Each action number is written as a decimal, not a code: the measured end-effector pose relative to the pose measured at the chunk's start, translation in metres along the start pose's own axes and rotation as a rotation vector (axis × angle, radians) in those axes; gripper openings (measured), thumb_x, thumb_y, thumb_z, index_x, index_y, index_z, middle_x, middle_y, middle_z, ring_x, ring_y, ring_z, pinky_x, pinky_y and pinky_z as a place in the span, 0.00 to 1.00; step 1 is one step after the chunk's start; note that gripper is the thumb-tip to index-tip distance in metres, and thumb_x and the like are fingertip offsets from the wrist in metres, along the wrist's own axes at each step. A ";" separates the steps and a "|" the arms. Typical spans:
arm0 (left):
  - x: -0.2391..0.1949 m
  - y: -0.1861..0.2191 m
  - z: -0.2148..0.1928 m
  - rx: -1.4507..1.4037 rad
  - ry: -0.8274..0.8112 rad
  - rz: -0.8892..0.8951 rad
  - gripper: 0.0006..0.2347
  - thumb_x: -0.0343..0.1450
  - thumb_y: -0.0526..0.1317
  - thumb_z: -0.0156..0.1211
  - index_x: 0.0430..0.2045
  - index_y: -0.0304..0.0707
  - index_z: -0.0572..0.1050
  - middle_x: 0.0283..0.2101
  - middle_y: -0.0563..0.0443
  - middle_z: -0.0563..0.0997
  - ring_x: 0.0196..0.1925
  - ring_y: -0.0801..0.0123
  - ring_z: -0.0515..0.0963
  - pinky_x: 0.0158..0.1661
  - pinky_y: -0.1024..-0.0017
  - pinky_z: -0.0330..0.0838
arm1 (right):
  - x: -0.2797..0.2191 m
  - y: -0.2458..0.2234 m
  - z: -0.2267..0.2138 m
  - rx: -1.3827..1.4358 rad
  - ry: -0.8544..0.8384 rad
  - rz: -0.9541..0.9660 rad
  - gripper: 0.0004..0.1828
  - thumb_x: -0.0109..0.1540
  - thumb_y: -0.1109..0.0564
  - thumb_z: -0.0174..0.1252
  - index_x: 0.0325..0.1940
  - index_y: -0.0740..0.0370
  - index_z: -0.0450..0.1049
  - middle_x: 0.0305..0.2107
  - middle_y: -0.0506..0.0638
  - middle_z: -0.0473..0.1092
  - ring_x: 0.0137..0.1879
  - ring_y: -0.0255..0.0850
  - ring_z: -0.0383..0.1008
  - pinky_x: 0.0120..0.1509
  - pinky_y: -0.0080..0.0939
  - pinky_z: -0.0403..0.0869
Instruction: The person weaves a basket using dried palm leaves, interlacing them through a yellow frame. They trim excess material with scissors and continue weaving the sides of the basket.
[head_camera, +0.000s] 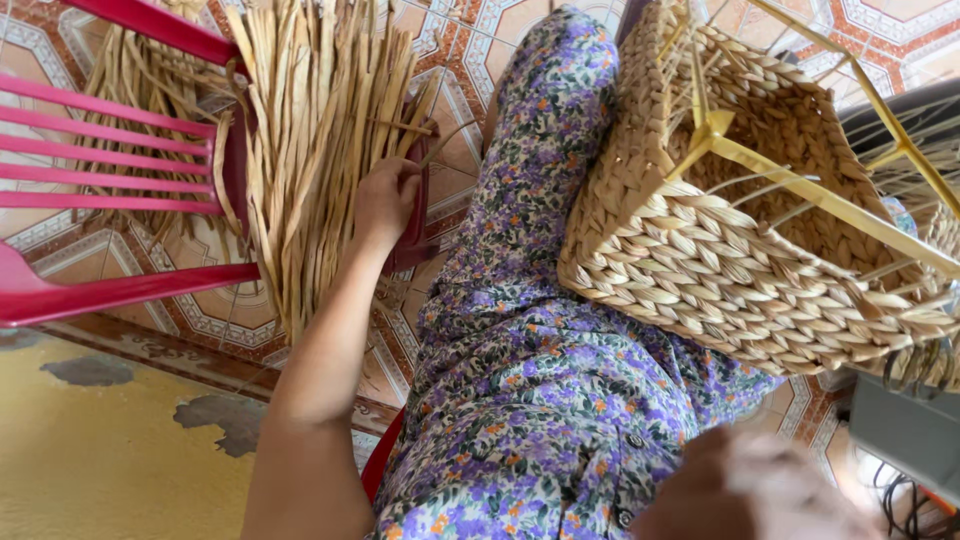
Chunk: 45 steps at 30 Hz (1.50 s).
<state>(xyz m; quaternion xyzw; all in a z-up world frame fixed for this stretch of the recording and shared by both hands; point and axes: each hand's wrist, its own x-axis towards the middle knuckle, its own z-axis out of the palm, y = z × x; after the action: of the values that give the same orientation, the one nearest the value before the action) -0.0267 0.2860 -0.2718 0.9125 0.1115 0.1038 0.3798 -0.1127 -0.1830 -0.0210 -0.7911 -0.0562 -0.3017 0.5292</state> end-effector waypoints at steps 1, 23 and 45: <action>-0.002 0.002 0.004 -0.015 0.078 0.135 0.06 0.71 0.35 0.68 0.40 0.40 0.78 0.43 0.45 0.81 0.45 0.53 0.81 0.46 0.58 0.76 | -0.001 -0.005 -0.004 -0.012 -0.017 0.006 0.04 0.69 0.65 0.55 0.44 0.67 0.76 0.27 0.54 0.73 0.27 0.34 0.70 0.31 0.34 0.65; 0.031 -0.058 -0.056 -0.447 0.141 -0.540 0.05 0.76 0.35 0.55 0.41 0.36 0.77 0.38 0.49 0.86 0.37 0.74 0.85 0.40 0.77 0.79 | 0.057 -0.113 0.046 0.113 -0.966 -0.133 0.13 0.58 0.68 0.55 0.46 0.66 0.74 0.36 0.54 0.77 0.41 0.43 0.81 0.45 0.39 0.79; 0.032 0.104 -0.240 -0.648 0.445 0.016 0.11 0.89 0.40 0.50 0.45 0.30 0.74 0.26 0.52 0.72 0.19 0.76 0.67 0.19 0.79 0.57 | 0.011 -0.060 0.069 0.173 -0.656 0.141 0.05 0.65 0.74 0.56 0.44 0.72 0.74 0.38 0.59 0.78 0.39 0.39 0.82 0.43 0.34 0.83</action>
<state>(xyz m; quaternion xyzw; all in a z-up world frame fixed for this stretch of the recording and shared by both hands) -0.0487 0.3848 -0.0285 0.7015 0.1455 0.3317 0.6138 -0.0993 -0.0997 0.0154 -0.8001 -0.1939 0.0119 0.5675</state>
